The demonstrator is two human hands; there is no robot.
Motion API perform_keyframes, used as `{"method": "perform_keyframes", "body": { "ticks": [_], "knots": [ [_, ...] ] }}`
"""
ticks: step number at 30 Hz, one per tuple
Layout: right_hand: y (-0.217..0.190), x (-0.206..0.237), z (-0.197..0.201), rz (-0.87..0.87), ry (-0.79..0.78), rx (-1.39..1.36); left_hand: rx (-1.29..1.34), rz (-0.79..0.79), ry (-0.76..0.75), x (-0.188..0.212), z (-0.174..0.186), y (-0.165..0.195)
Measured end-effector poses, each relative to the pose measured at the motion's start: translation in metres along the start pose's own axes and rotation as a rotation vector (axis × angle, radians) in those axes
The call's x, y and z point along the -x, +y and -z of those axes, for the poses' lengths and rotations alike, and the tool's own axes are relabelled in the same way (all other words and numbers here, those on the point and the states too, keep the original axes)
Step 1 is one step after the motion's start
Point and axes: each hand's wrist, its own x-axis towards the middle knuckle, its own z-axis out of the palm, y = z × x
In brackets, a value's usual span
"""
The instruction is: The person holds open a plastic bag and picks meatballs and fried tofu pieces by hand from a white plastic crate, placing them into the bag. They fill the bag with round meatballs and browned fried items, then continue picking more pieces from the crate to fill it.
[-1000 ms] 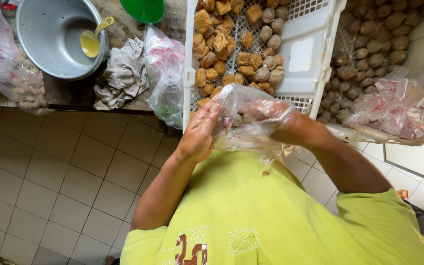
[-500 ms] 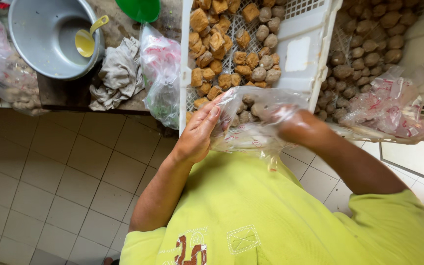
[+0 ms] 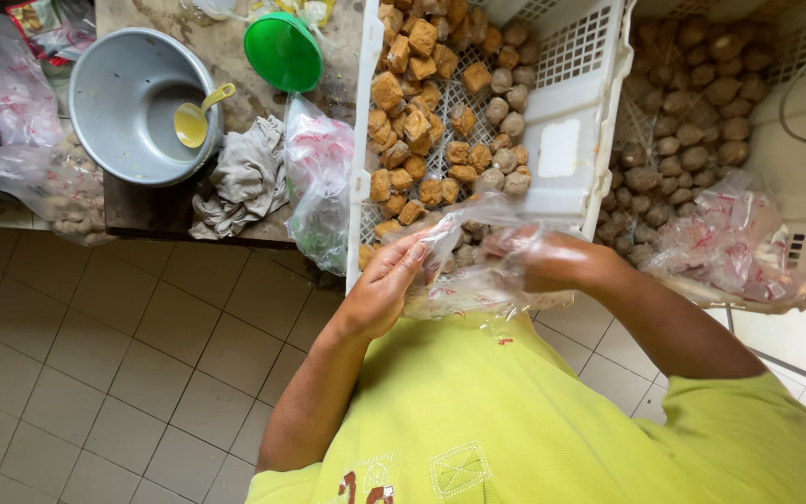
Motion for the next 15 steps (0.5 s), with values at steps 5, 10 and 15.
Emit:
{"method": "perform_keyframes", "body": {
  "ticks": [5, 10, 15],
  "knots": [
    [-0.021, 0.004, 0.025, -0.43, -0.344, -0.171, 0.082, 0.065, 0.115, 0.002, -0.003, 0.001],
    [-0.036, -0.001, 0.032, -0.546, -0.394, -0.319, 0.03, 0.045, 0.097, 0.002, -0.001, 0.0],
    [0.037, 0.01, 0.059, 0.025, 0.066, -0.275, 0.03, 0.045, 0.108, 0.002, 0.0, -0.002]
  ]
}}
